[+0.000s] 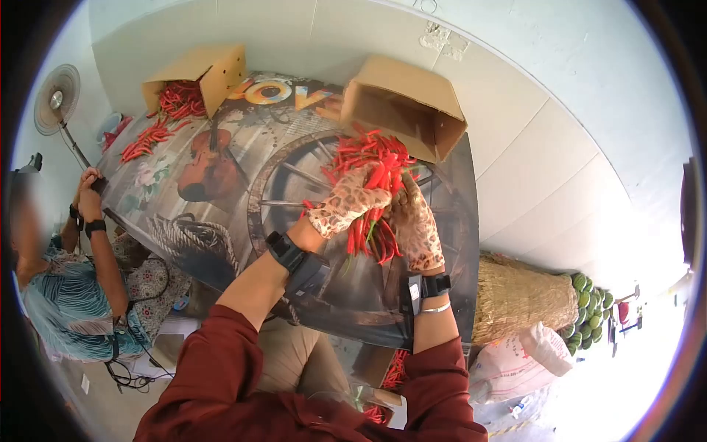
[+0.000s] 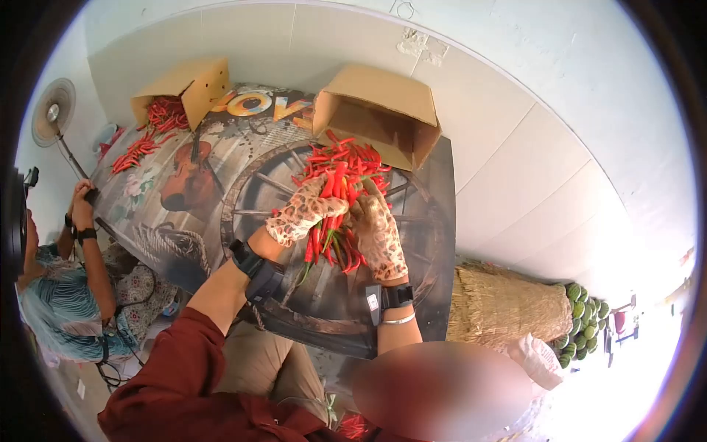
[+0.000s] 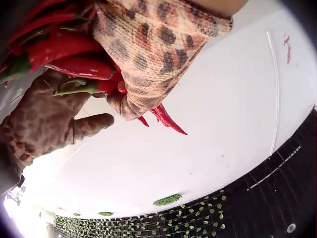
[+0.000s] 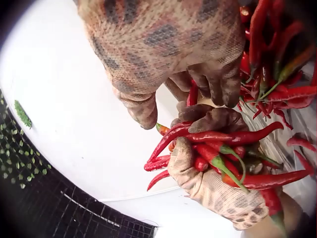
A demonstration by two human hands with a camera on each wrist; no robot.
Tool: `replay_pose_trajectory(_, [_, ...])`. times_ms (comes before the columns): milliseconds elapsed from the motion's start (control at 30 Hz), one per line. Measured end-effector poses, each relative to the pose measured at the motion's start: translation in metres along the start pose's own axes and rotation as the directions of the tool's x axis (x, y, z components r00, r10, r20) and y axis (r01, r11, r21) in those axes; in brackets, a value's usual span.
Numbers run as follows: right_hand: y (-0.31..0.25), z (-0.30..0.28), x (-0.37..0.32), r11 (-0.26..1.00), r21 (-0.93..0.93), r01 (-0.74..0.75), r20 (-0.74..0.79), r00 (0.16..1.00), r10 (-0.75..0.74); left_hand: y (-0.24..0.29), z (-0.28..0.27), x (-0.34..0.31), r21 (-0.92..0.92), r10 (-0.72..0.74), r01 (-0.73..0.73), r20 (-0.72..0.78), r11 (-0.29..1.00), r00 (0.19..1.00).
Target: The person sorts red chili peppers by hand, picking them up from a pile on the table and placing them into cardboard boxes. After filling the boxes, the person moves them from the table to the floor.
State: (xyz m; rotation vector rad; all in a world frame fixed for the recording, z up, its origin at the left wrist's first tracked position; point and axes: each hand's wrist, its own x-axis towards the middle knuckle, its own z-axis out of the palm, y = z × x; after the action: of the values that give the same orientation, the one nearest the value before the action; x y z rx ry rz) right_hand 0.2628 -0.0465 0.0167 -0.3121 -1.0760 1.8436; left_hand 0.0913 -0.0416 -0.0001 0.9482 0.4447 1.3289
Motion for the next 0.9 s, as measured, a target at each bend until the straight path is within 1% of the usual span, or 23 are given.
replay_pose_trajectory(33, [0.0, -0.004, -0.001, 1.0, -0.002, -0.005, -0.007, 1.0, 0.005, -0.003, 0.004, 0.0, -0.008, -0.004, 0.004, -0.002, 1.0, 1.0])
replay_pose_trajectory(100, [0.002, -0.005, 0.001, 0.997, -0.065, 0.039, -0.075, 0.996, -0.044, -0.006, 0.007, -0.001, 0.032, 0.018, -0.021, 0.096, 0.999, 0.995])
replay_pose_trajectory(133, [0.002, -0.002, 0.0, 0.991, -0.108, 0.08, -0.071, 0.994, -0.088, -0.006, 0.006, -0.002, 0.053, 0.03, -0.038, 0.144, 0.998, 0.989])
replay_pose_trajectory(167, [0.003, -0.003, 0.0, 0.992, -0.105, 0.075, -0.07, 0.994, -0.083, -0.007, 0.004, -0.005, 0.054, 0.029, -0.037, 0.138, 0.998, 0.99])
replay_pose_trajectory(233, [0.0, 0.0, 0.004, 0.995, 0.098, 0.038, -0.241, 0.97, -0.013, -0.009, 0.0, -0.008, 0.3, 0.053, -0.036, -0.046, 0.953, 0.998])
replay_pose_trajectory(267, [0.005, 0.004, 0.008, 0.988, 0.083, 0.128, -0.32, 0.943, -0.095, -0.009, -0.003, -0.008, 0.318, 0.065, -0.052, -0.028, 0.947, 0.998])
replay_pose_trajectory(300, [0.005, -0.001, 0.009, 0.989, 0.08, 0.125, -0.316, 0.944, -0.094, -0.008, -0.003, -0.009, 0.316, 0.07, -0.057, -0.029, 0.947, 0.997])
replay_pose_trajectory(367, [0.006, -0.016, 0.009, 0.981, -0.029, 0.192, -0.345, 0.919, -0.19, -0.006, -0.002, -0.012, 0.278, 0.075, -0.013, -0.214, 0.96, 0.974])
replay_pose_trajectory(400, [-0.001, -0.005, 0.005, 0.976, 0.111, 0.187, -0.399, 0.908, -0.128, -0.012, -0.009, -0.009, 0.217, 0.087, -0.026, -0.276, 0.976, 0.957])
replay_pose_trajectory(433, [0.002, -0.013, 0.003, 0.977, 0.109, 0.183, -0.398, 0.909, -0.126, -0.017, -0.017, -0.004, 0.215, 0.089, -0.028, -0.279, 0.976, 0.956])
replay_pose_trajectory(467, [0.007, -0.028, 0.002, 0.963, -0.149, 0.225, -0.362, 0.893, -0.265, -0.021, -0.026, 0.002, 0.126, 0.086, -0.059, -0.222, 0.99, 0.971])
replay_pose_trajectory(500, [0.006, -0.03, 0.002, 0.881, -0.394, 0.263, -0.292, 0.873, -0.391, -0.018, -0.028, 0.005, 0.036, 0.089, -0.084, -0.165, 0.996, 0.982])
replay_pose_trajectory(533, [0.005, -0.032, 0.0, 0.935, -0.242, 0.258, -0.338, 0.881, -0.331, -0.014, -0.032, 0.002, -0.043, 0.089, -0.096, -0.137, 0.994, 0.987])
replay_pose_trajectory(567, [0.005, -0.033, 0.001, 0.936, -0.243, 0.255, -0.338, 0.882, -0.328, -0.015, -0.032, 0.001, -0.045, 0.09, -0.097, -0.14, 0.994, 0.986])
replay_pose_trajectory(600, [0.002, -0.026, 0.004, 0.971, -0.091, 0.22, -0.334, 0.912, -0.238, 0.004, -0.011, -0.007, 0.198, 0.117, -0.079, -0.189, 0.977, 0.975])
replay_pose_trajectory(633, [0.0, -0.017, 0.007, 0.983, 0.062, 0.174, -0.317, 0.937, -0.146, 0.013, 0.002, -0.011, 0.427, 0.154, -0.042, -0.232, 0.903, 0.96])
replay_pose_trajectory(667, [0.0, -0.007, 0.008, 0.984, 0.063, 0.167, -0.316, 0.938, -0.139, 0.006, 0.001, -0.01, 0.425, 0.154, -0.04, -0.238, 0.904, 0.959])
replay_pose_trajectory(733, [0.005, 0.016, 0.009, 0.988, -0.125, 0.093, -0.196, 0.974, -0.117, -0.016, -0.012, -0.005, 0.307, 0.286, -0.226, -0.167, 0.924, 0.943])
replay_pose_trajectory(767, [0.007, 0.022, 0.007, 0.988, -0.124, 0.092, -0.195, 0.974, -0.116, -0.024, -0.021, -0.003, 0.308, 0.287, -0.226, -0.169, 0.924, 0.943])
replay_pose_trajectory(800, [0.009, 0.026, 0.003, 0.98, -0.158, 0.118, -0.15, 0.978, -0.143, -0.021, -0.02, -0.004, 0.703, 0.464, -0.338, 0.013, 0.626, 0.886])
replay_pose_trajectory(833, [0.009, 0.031, 0.001, 0.971, -0.189, 0.146, -0.105, 0.98, -0.168, -0.018, -0.02, -0.004, 0.906, 0.524, -0.39, 0.255, 0.164, 0.813])
replay_pose_trajectory(867, [0.007, 0.035, 0.002, 0.967, -0.225, 0.123, -0.157, 0.975, -0.16, -0.019, -0.015, -0.003, 0.861, 0.686, -0.504, 0.322, 0.075, 0.653])
replay_pose_trajectory(900, [0.008, 0.03, 0.003, 0.967, -0.222, 0.122, -0.156, 0.975, -0.159, -0.021, -0.016, -0.001, 0.862, 0.685, -0.501, 0.322, 0.074, 0.654])
